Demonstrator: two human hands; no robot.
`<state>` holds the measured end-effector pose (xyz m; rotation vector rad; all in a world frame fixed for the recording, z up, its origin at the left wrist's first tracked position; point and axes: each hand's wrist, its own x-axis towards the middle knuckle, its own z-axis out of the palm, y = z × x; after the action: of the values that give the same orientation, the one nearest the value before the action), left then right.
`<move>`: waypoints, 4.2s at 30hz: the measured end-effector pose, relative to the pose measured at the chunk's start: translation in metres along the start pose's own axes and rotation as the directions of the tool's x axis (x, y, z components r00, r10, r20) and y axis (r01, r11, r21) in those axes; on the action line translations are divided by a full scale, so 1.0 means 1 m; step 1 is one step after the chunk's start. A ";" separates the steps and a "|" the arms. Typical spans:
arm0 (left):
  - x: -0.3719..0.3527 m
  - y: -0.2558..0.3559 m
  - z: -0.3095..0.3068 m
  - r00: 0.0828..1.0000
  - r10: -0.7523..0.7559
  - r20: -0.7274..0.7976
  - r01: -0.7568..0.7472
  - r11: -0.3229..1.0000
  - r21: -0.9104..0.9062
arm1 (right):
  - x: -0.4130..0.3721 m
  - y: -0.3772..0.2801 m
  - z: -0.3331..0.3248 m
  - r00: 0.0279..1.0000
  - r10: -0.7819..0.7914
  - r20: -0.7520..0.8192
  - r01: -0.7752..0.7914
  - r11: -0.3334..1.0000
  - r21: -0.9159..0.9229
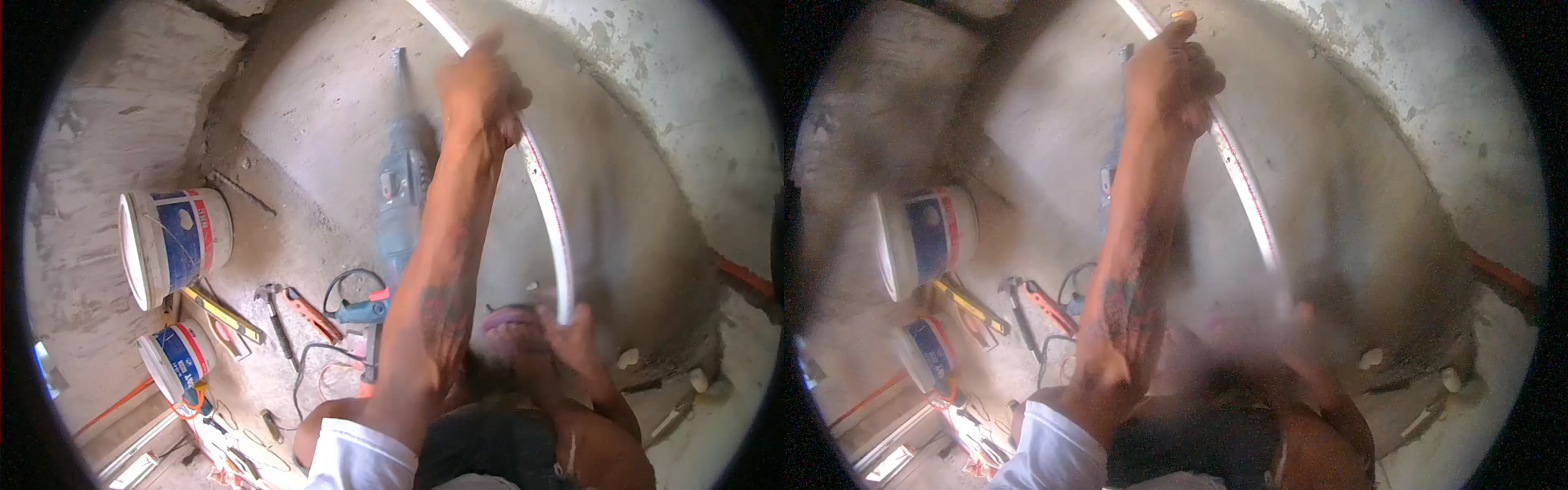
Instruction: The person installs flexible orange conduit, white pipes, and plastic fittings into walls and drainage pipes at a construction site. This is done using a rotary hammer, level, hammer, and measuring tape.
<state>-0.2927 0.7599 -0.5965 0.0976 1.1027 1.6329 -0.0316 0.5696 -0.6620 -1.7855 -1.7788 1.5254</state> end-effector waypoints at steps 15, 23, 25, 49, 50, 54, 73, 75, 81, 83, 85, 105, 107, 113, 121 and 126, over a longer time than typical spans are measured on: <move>-0.045 -0.089 -0.012 0.993 -0.082 -0.083 0.031 0.871 -0.491 | 0.087 0.124 -0.161 0.965 -0.263 0.016 0.215 0.754 -0.621; 0.049 -0.089 0.053 0.975 0.199 0.096 -0.220 0.908 0.356 | 0.039 0.105 -0.106 0.974 0.209 -0.084 -0.223 0.949 -0.224; 0.090 -0.067 0.064 0.948 0.194 0.251 -0.237 0.959 0.154 | 0.030 0.069 -0.124 0.965 0.264 -0.013 -0.263 0.965 0.014; -0.108 0.064 -0.212 0.966 -0.065 -0.251 0.250 -0.014 0.968 | 0.019 -0.081 -0.008 0.076 -0.743 0.666 0.462 0.618 0.636; -0.115 0.091 -0.195 0.980 0.053 -0.192 0.198 -0.164 0.966 | 0.022 -0.082 -0.002 0.131 -0.761 0.636 0.323 0.639 0.698; -0.117 0.171 -0.133 0.973 0.228 -0.046 0.197 -0.702 0.684 | 0.044 -0.093 -0.025 0.386 -0.582 0.716 -0.296 0.657 0.693; -0.223 0.421 -0.309 0.641 0.749 0.169 0.569 -0.612 0.549 | 0.119 -0.034 -0.091 0.933 0.135 0.334 -0.349 0.569 0.744; -0.204 0.362 -0.264 0.508 0.761 -0.403 0.588 0.035 0.808 | 0.103 -0.019 -0.086 0.893 0.193 0.406 -0.447 0.485 0.752; -0.125 0.372 -0.323 0.288 0.951 -0.108 -0.237 0.180 0.955 | 0.075 -0.006 -0.092 0.908 0.281 0.311 -0.415 0.493 0.765; -0.104 0.383 -0.304 0.178 0.862 -0.475 -0.699 0.451 0.555 | 0.072 0.000 -0.102 0.908 0.350 0.231 -0.396 0.537 0.745; -0.112 0.449 -0.381 0.317 0.856 -0.409 -0.723 0.497 0.480 | 0.064 0.005 -0.108 0.900 0.420 0.117 -0.365 0.579 0.729; 0.013 0.257 0.138 0.329 0.426 0.843 -0.459 -0.708 0.537 | 0.041 -0.045 -0.135 0.979 0.181 0.088 -0.201 0.851 0.485; 0.011 0.199 0.171 0.430 0.483 0.762 -0.626 -0.448 0.638 | 0.042 -0.058 -0.148 0.997 0.083 0.008 -0.082 0.957 0.278; 0.030 0.073 0.209 0.582 0.434 0.688 -0.726 -0.104 0.680 | 0.041 -0.079 -0.156 0.989 -0.145 0.015 0.145 0.977 -0.157; 0.048 -0.025 0.155 0.269 0.345 0.899 -0.905 -0.230 0.359 | 0.040 -0.111 -0.155 0.936 -0.344 0.071 0.309 0.711 -0.631; 0.061 -0.064 0.133 0.191 0.222 0.956 -0.910 -0.325 0.258 | 0.046 -0.165 -0.201 0.899 -0.433 0.066 0.190 0.250 -0.950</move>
<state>-0.1940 0.8855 -0.5937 2.5445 1.4263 1.1690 0.0022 0.7507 -0.4735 -1.5660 -2.9681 -0.0917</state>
